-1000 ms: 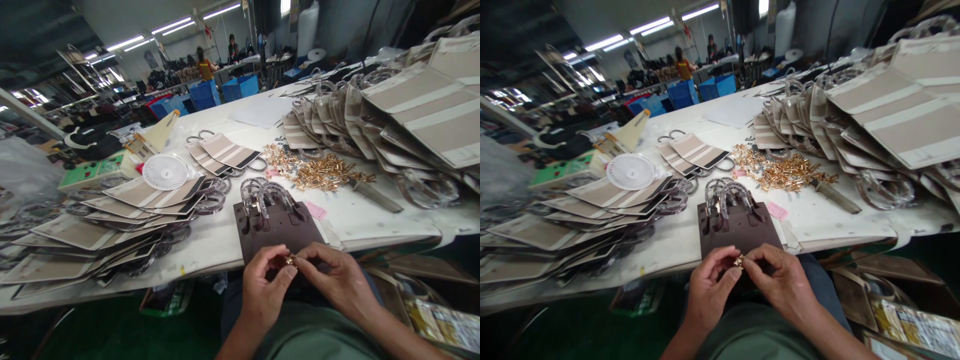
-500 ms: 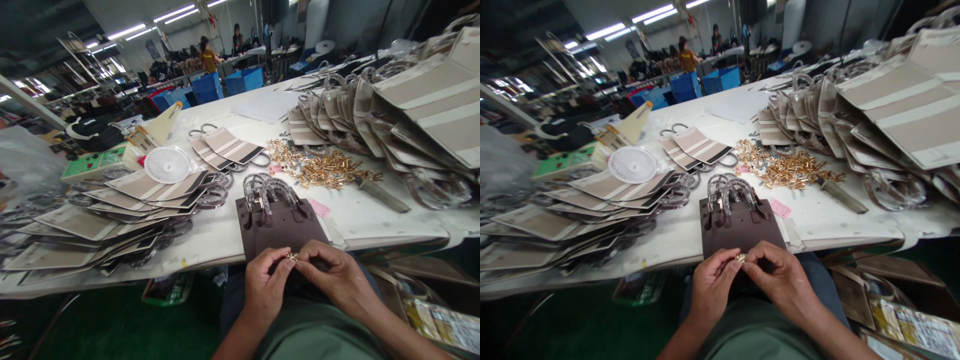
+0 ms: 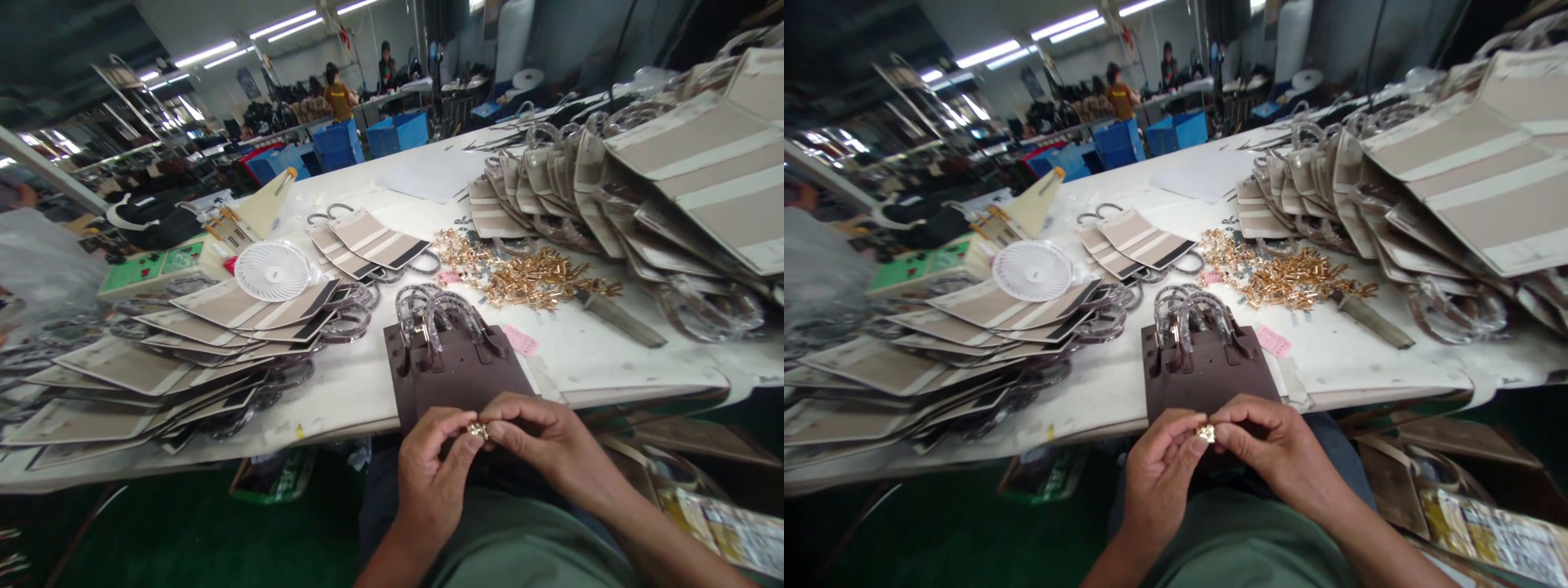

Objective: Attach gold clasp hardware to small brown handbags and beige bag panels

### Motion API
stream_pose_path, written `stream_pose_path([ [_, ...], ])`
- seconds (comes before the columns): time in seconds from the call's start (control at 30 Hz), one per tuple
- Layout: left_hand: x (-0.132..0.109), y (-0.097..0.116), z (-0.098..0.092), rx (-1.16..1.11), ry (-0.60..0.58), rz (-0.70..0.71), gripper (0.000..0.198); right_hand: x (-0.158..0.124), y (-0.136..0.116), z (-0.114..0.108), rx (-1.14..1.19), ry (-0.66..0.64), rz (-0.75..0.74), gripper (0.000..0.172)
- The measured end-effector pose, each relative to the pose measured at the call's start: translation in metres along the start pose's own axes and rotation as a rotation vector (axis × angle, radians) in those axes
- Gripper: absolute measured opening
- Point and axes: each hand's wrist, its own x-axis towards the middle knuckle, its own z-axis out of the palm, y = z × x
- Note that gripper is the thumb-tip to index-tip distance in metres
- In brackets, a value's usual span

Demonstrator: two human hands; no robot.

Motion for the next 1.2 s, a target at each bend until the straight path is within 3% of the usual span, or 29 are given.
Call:
stream_pose_path([
  [0.17,0.0,0.0,-0.001,0.223,-0.02,0.243,0.019,-0.002,-0.002,0.008,-0.157,0.056,-0.1,0.034],
  [0.33,0.003,-0.027,0.007,0.185,0.158,0.437,0.018,0.001,-0.002,0.011,-0.115,0.101,-0.139,0.037],
  [0.43,0.004,-0.033,0.01,0.071,0.152,0.305,0.026,0.0,0.002,0.013,0.011,0.089,-0.126,0.03],
  [0.5,0.004,-0.029,0.011,-0.006,0.124,0.18,0.027,-0.001,0.01,0.017,0.111,0.1,-0.085,0.036],
  [0.63,0.007,-0.021,0.006,-0.004,0.076,0.057,0.029,0.003,0.027,0.022,0.213,0.235,0.073,0.037],
  [0.83,0.033,-0.034,-0.024,0.375,0.285,-0.086,0.054,0.029,0.039,0.001,-0.132,0.369,0.023,0.041],
  [0.97,0.049,-0.041,-0.034,0.378,0.233,-0.211,0.068,0.041,0.054,-0.009,-0.202,0.354,0.03,0.041],
  [1.07,0.053,-0.036,-0.031,0.385,0.237,-0.231,0.071,0.044,0.064,-0.012,-0.159,0.375,0.078,0.046],
  [1.2,0.055,-0.023,-0.024,0.446,0.278,-0.116,0.072,0.045,0.069,-0.015,-0.104,0.394,0.127,0.05],
])
